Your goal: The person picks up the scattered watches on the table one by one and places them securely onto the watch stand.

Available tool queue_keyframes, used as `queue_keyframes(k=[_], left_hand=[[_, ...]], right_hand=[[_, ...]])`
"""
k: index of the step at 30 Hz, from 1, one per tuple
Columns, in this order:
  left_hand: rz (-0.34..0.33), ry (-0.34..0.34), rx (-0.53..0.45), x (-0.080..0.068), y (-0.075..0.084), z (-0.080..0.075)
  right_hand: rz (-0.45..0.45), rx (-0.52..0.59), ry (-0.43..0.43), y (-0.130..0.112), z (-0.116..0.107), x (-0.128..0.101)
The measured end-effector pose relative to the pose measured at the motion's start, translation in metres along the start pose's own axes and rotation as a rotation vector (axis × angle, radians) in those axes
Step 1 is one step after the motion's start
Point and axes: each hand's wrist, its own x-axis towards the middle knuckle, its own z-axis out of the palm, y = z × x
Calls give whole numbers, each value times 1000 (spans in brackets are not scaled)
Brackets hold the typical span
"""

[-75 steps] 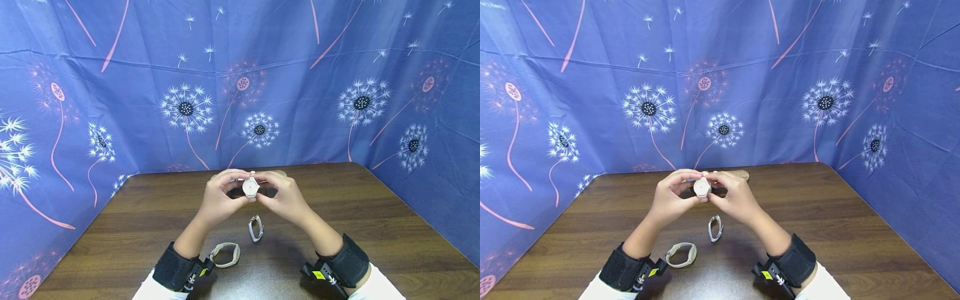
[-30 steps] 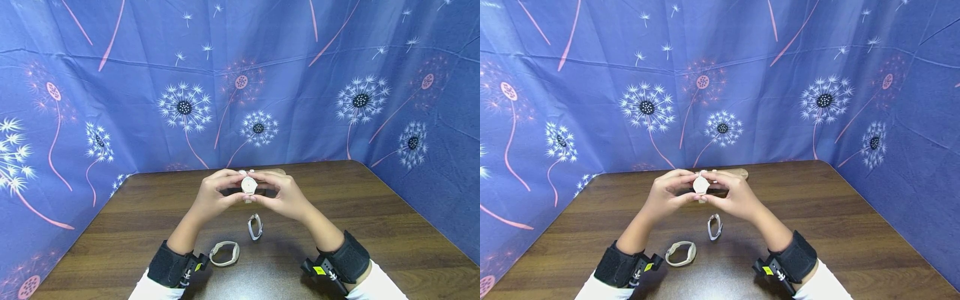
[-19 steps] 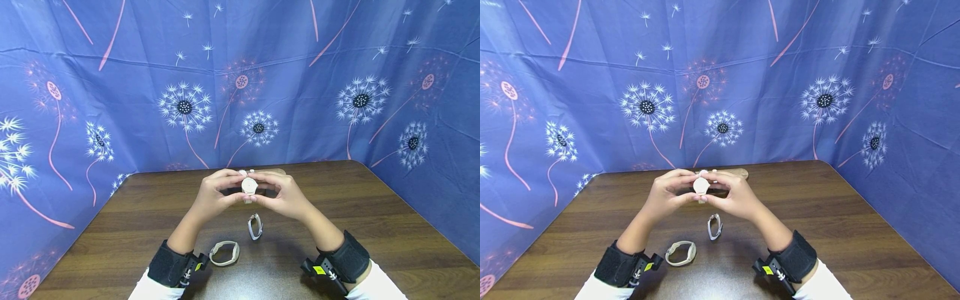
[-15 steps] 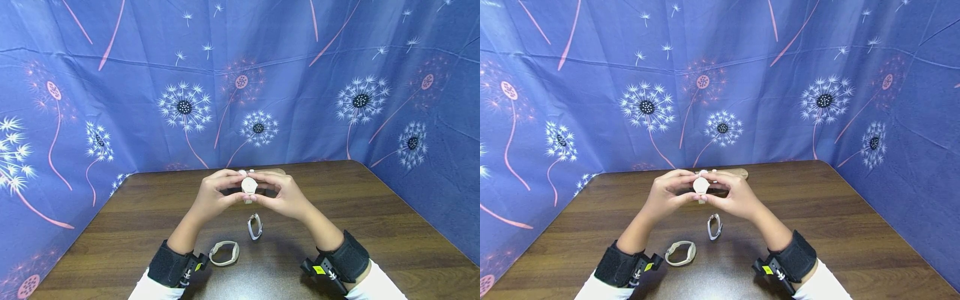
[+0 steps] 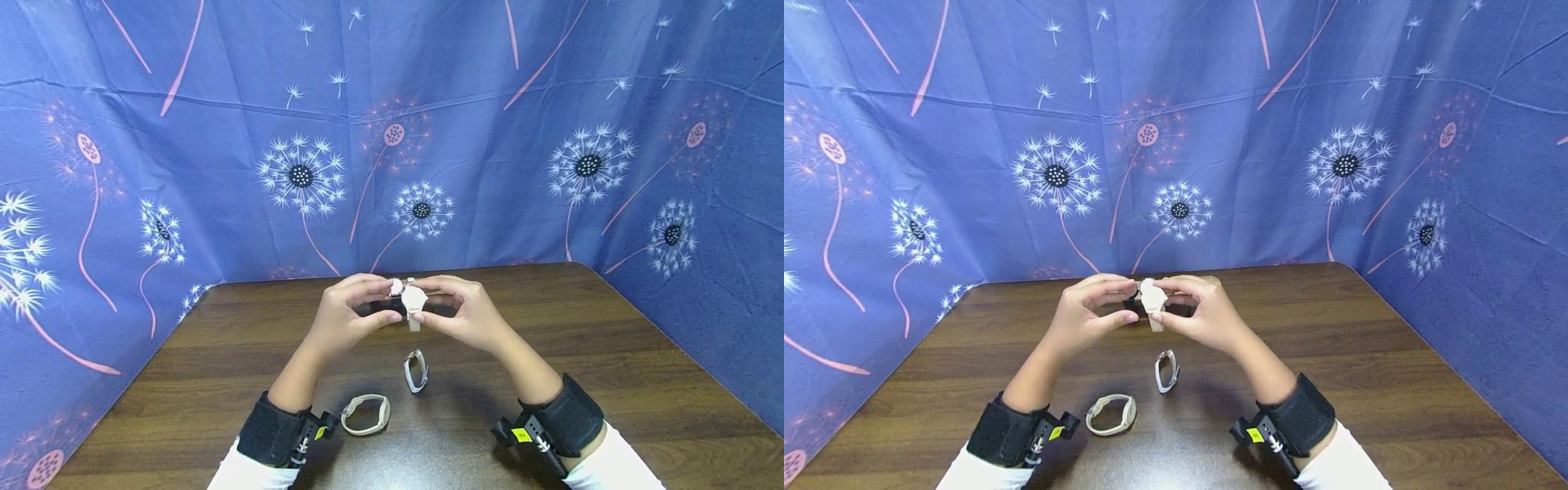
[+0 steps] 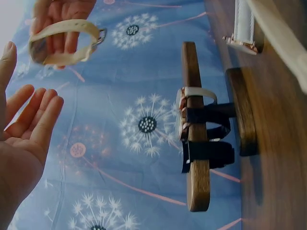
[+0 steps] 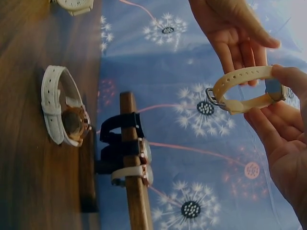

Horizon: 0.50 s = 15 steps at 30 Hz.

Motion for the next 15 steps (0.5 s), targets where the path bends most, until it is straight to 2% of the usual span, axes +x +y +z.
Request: queue_keyframes(k=[4, 8, 11, 15], left_hand=[[-46, 45, 47, 1, -3, -10], [-122, 84, 38, 0, -8, -21], [-207, 103, 33, -4, -16, -31], [-354, 107, 65, -15, -31, -44]], right_hand=[[69, 5, 20, 5, -9, 0], [174, -25, 51, 10, -24, -1], [229, -44, 87, 18, -38, -5], [253, -69, 132, 30, -60, -13]])
